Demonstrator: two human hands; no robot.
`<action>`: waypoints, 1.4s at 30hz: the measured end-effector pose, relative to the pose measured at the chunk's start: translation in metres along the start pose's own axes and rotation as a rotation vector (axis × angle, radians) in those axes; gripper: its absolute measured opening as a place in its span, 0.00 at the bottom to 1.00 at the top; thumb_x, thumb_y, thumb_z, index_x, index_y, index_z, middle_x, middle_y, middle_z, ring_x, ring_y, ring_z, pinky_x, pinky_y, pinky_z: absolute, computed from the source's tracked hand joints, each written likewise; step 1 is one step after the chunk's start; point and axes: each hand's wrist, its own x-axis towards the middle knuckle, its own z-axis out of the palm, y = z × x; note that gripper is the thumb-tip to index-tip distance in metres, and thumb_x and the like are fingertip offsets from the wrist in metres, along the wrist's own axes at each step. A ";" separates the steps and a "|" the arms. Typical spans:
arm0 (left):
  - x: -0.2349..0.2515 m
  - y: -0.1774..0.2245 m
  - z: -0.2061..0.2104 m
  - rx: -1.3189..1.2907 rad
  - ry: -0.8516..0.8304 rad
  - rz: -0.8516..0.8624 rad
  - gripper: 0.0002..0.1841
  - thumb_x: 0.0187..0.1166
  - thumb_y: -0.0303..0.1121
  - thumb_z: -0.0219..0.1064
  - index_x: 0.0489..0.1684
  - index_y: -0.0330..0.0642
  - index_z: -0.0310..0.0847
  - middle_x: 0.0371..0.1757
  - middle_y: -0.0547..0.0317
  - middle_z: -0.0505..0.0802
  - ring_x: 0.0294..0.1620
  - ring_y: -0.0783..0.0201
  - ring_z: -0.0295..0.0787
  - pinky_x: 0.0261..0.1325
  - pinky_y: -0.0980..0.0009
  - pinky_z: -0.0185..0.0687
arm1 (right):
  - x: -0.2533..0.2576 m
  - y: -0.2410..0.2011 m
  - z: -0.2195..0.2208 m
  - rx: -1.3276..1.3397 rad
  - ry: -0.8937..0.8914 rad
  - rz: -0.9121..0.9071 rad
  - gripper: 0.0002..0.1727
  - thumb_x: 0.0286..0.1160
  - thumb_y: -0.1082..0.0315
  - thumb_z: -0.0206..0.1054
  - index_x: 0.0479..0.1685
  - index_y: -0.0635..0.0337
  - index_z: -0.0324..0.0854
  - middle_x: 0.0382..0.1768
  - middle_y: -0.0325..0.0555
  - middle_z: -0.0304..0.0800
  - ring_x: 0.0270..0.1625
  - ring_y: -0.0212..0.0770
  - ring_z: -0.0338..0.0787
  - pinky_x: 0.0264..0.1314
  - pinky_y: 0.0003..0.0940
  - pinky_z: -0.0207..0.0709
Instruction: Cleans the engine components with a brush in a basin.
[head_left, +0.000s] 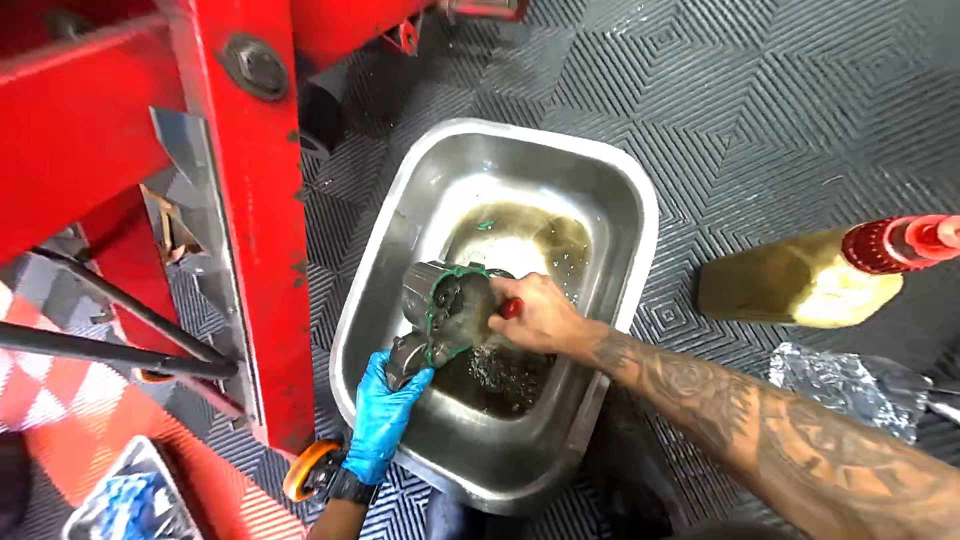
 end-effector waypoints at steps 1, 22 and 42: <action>0.001 0.000 0.000 -0.006 0.003 -0.002 0.28 0.61 0.38 0.84 0.61 0.41 0.79 0.47 0.56 0.94 0.42 0.62 0.94 0.45 0.62 0.95 | -0.008 -0.008 -0.006 0.035 0.077 -0.010 0.10 0.64 0.54 0.73 0.32 0.49 0.86 0.19 0.40 0.83 0.24 0.44 0.86 0.23 0.51 0.75; 0.019 0.075 -0.039 0.173 0.012 -0.225 0.14 0.71 0.35 0.78 0.51 0.43 0.88 0.34 0.56 0.93 0.26 0.64 0.85 0.25 0.67 0.78 | -0.033 -0.020 0.003 0.255 0.023 -0.019 0.08 0.66 0.54 0.76 0.34 0.46 0.87 0.24 0.31 0.87 0.28 0.34 0.88 0.29 0.44 0.82; 0.020 0.048 -0.052 -0.013 0.000 -0.295 0.11 0.74 0.33 0.74 0.49 0.40 0.85 0.26 0.58 0.88 0.14 0.70 0.75 0.13 0.76 0.69 | 0.030 -0.027 0.079 0.853 0.105 0.528 0.15 0.82 0.50 0.64 0.44 0.52 0.86 0.26 0.44 0.93 0.26 0.42 0.94 0.32 0.46 0.90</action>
